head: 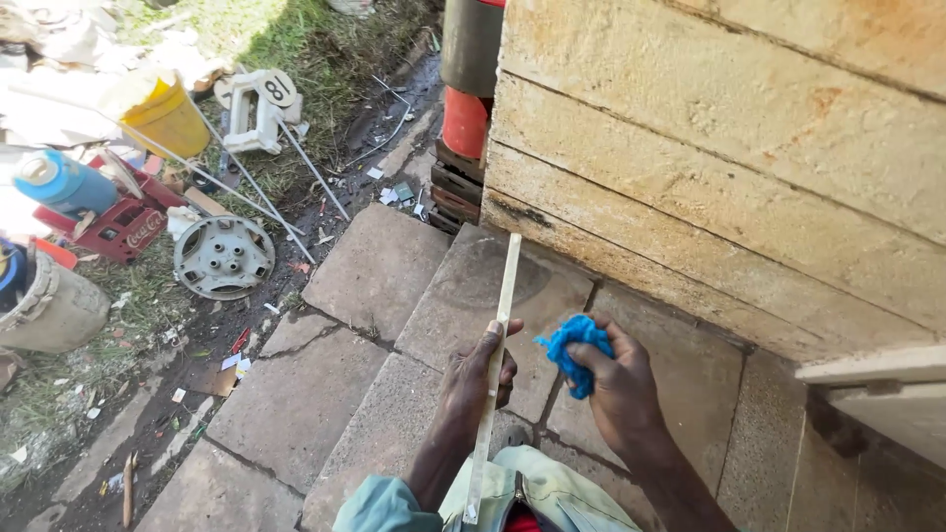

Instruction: Using a tape measure to determine the height of an exterior wall section.

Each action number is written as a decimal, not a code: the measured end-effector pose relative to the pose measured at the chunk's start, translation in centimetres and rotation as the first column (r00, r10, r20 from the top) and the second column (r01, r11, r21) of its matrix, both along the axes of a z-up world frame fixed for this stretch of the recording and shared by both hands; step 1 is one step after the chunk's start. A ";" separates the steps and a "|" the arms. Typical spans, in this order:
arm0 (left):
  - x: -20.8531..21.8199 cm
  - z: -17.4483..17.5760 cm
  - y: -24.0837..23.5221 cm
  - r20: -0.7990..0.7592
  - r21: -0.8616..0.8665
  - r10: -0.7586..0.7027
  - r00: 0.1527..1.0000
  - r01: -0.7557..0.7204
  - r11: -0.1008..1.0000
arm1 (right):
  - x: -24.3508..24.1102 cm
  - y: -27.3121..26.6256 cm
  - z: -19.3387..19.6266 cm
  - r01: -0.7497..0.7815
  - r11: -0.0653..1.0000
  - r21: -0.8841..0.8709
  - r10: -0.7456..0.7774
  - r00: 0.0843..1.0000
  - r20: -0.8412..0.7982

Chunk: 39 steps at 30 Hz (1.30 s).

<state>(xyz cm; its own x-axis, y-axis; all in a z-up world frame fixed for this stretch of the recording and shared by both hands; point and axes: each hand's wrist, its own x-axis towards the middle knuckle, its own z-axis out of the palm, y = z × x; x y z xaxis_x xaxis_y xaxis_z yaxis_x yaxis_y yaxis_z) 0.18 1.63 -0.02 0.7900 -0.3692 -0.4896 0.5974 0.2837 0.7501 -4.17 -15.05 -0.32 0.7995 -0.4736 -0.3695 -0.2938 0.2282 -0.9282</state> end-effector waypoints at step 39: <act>2.4 -11.7 -6.0 -0.362 -0.372 0.180 0.914 -0.319 0.872 | -2.9 -0.3 -1.2 -0.599 0.781 -0.176 0.501 0.770 -0.396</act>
